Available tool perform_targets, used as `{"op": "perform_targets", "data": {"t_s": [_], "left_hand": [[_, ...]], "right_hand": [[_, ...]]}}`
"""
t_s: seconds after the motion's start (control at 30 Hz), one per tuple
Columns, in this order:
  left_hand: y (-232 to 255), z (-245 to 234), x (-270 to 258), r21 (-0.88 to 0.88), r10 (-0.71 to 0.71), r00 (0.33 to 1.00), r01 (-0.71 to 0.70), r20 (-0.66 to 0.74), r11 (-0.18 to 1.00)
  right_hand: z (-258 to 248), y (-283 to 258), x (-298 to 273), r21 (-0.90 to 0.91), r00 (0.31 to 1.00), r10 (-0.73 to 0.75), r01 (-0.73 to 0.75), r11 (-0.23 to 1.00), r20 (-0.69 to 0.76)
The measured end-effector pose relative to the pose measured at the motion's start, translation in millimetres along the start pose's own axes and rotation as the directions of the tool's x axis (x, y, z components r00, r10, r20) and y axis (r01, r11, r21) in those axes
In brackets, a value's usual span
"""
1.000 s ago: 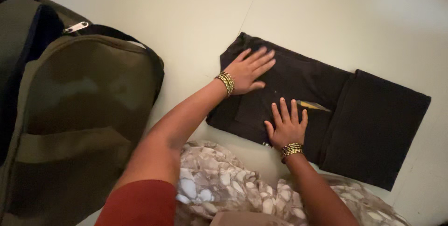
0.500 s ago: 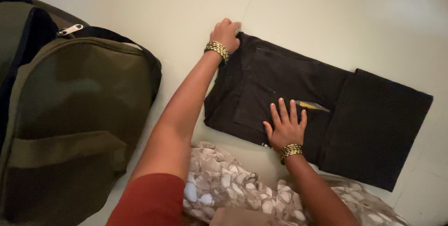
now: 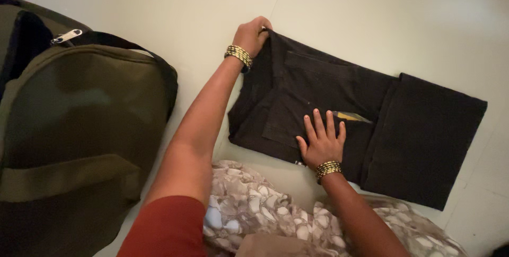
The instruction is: The person folds a black t-shirt by hand on the floor, smoothing it out and folding the sides toward the center before rolling or folding it into a compact rectangle.
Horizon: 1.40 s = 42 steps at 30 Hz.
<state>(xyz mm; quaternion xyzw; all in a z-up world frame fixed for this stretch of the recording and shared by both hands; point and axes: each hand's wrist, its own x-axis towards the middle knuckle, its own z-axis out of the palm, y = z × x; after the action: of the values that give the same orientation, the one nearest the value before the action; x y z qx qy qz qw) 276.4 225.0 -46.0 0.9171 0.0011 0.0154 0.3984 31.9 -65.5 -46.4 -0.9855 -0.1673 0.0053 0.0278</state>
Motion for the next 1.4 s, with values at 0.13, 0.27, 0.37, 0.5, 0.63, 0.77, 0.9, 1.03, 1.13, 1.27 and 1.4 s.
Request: {"op": "perform_targets", "data": {"t_s": [0.13,0.27,0.37,0.5,0.63,0.77,0.9,1.03,1.13,1.27,1.4], "left_hand": [[-7,-1,9,-0.088,0.101,0.994,-0.103,-0.029,0.991],[-14,-5,10,-0.032,0.102,0.993,-0.104,-0.054,0.994],[-20,6,6,0.061,0.141,0.976,-0.133,-0.167,0.989],[-29,21,2,0.056,0.142,0.95,-0.131,-0.279,0.99],[-20,20,8,0.18,0.16,0.898,-0.092,-0.41,0.979],[22,10,-9,0.255,0.338,0.878,-0.26,-0.338,0.931],[83,35,-47,0.216,0.626,0.75,-0.661,0.212,0.718],[105,58,-82,0.133,0.601,0.603,-0.755,0.524,0.642],[85,50,-69,0.385,0.32,0.676,-0.676,0.664,0.629],[45,24,-36,0.613,-0.026,0.922,-0.236,0.387,0.754],[8,14,-20,0.674,-0.13,0.987,0.036,0.089,0.737]], "right_hand": [[1,0,0,0.02,1.0,-0.003,0.004,1.0,-0.026],[1,0,1,-0.007,1.0,-0.003,0.003,1.0,-0.006],[2,1,-1,-0.013,1.0,0.001,-0.001,1.0,-0.001],[4,2,0,-0.01,1.0,0.005,-0.005,1.0,0.0],[3,2,-1,-0.006,1.0,0.005,-0.005,1.0,-0.002],[1,2,1,-0.008,1.0,-0.003,0.003,1.0,0.001],[0,2,0,0.01,1.0,-0.001,0.001,1.0,0.0],[1,3,0,0.001,1.0,-0.009,0.009,1.0,-0.014],[2,3,-1,0.023,0.999,-0.006,0.007,1.0,-0.034],[3,3,-2,0.041,0.999,-0.007,0.009,0.999,-0.04],[3,4,0,0.032,0.999,-0.01,0.011,0.999,-0.048]]}}
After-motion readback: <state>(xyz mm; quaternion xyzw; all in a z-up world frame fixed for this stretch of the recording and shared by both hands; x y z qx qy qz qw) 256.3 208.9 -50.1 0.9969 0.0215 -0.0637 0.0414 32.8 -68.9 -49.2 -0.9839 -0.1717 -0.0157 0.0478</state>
